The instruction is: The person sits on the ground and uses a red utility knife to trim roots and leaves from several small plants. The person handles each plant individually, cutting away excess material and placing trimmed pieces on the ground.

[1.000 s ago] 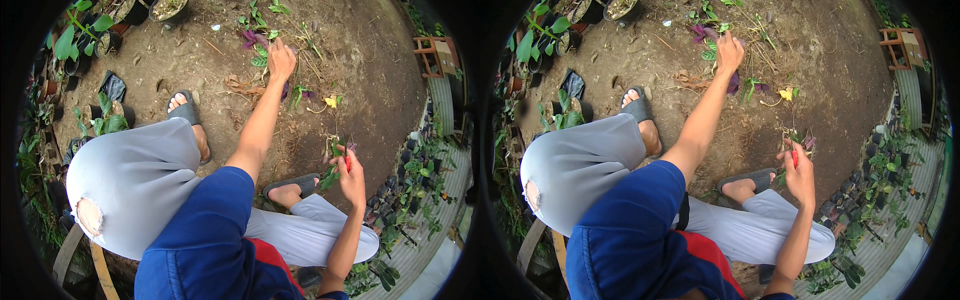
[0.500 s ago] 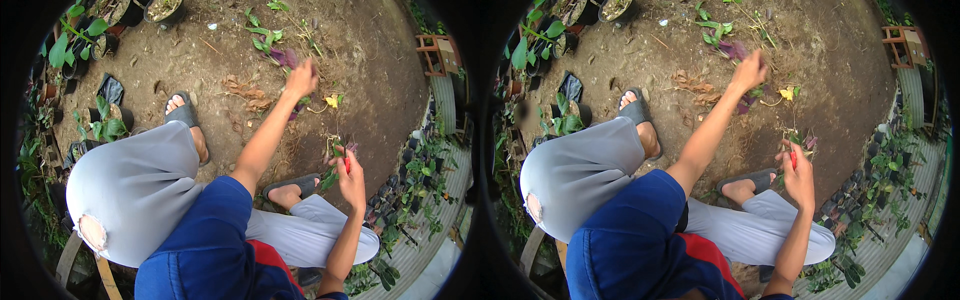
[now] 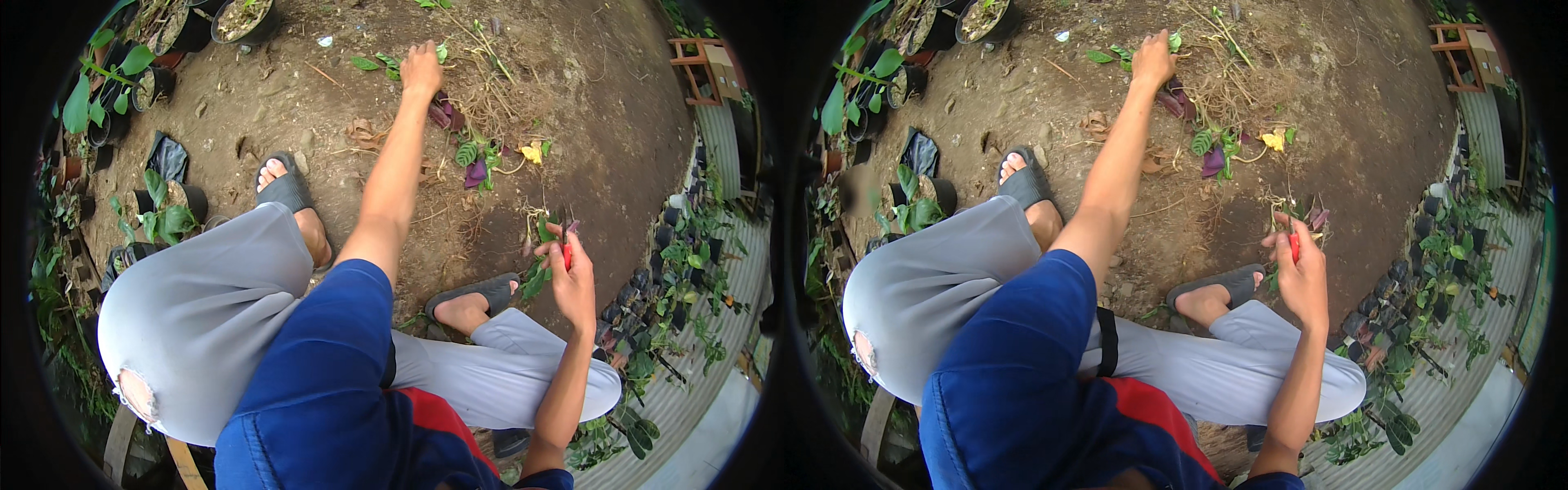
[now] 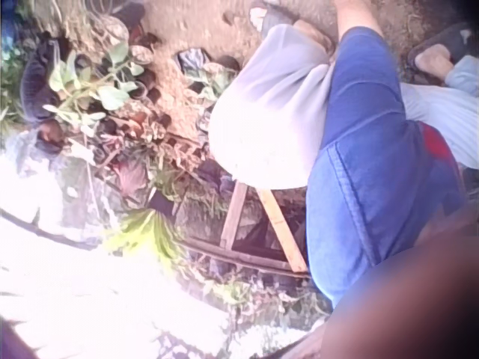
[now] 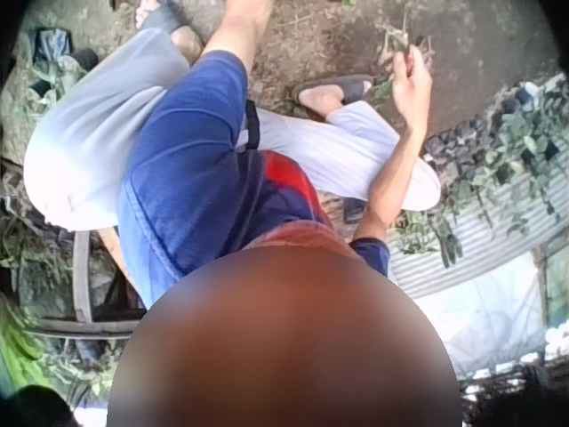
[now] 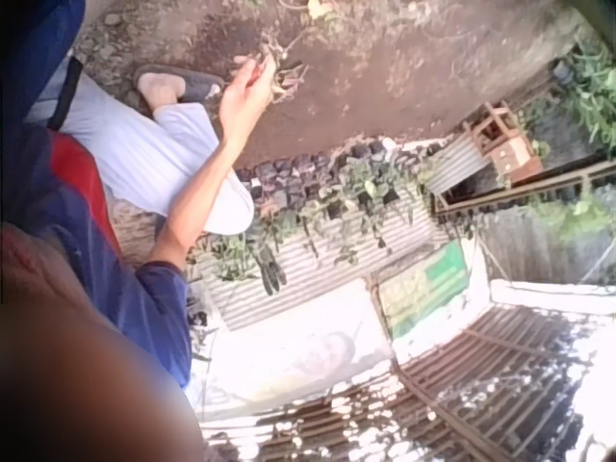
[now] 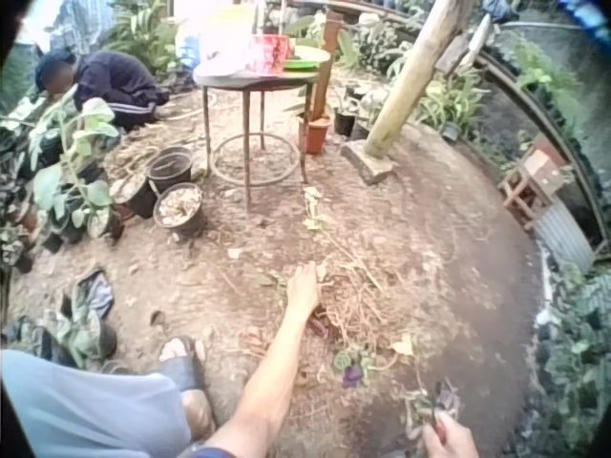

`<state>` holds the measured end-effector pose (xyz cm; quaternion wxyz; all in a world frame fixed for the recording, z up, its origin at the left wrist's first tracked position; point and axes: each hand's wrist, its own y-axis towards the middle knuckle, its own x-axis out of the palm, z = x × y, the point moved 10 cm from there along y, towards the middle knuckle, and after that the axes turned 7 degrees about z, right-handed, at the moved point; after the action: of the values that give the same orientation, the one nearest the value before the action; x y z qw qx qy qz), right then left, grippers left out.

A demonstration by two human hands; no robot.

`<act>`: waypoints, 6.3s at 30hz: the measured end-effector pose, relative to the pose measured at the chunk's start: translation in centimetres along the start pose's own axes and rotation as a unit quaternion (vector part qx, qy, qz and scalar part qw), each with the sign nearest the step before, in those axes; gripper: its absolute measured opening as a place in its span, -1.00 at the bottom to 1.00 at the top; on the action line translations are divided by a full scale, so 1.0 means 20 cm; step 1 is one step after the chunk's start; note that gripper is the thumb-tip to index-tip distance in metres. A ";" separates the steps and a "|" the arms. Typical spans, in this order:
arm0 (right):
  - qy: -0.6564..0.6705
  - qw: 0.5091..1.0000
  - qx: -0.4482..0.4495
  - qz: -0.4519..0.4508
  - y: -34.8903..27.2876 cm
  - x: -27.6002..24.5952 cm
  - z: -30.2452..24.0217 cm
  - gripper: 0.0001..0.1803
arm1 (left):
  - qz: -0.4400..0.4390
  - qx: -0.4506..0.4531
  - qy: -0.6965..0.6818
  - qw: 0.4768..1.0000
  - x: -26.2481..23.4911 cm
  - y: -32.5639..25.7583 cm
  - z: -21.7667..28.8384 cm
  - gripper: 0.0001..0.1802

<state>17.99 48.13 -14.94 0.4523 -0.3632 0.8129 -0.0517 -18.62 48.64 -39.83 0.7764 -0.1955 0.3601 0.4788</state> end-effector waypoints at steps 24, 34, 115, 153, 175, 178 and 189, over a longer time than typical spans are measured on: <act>0.111 0.949 -0.154 0.250 -0.16 -0.43 -0.40 -0.66 | -0.047 0.154 -0.483 0.861 -1.08 -0.38 0.92 -0.63; 0.139 0.958 -0.137 0.209 0.29 -0.37 -0.29 -0.47 | -0.193 0.225 -0.441 0.847 -1.21 -0.74 1.35 -0.63; 0.152 0.908 -0.333 0.204 -0.60 -0.49 -0.75 -0.83 | -0.402 0.122 -0.336 0.843 -1.79 -1.13 1.47 -0.65; 0.155 0.900 -0.303 0.272 -0.68 -0.49 -0.66 -0.86 | -0.040 0.519 -0.232 0.822 -2.05 -1.31 1.72 -0.92; 0.223 0.895 -0.305 0.235 -0.60 -0.45 -0.66 -0.78 | -0.171 0.457 -0.268 0.831 -1.90 -1.26 1.67 -0.86; 0.233 0.898 -0.300 0.224 -0.59 -0.44 -0.66 -0.76 | -0.163 0.477 -0.268 0.821 -1.89 -1.27 1.68 -0.87; 0.260 0.891 -0.309 0.206 -0.56 -0.46 -0.69 -0.75 | -0.250 0.350 -0.284 0.857 -1.83 -1.19 1.65 -0.77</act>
<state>16.37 42.32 4.22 0.0900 -0.2825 0.9330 0.2039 4.41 36.91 8.34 0.9557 0.1506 0.2066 0.1460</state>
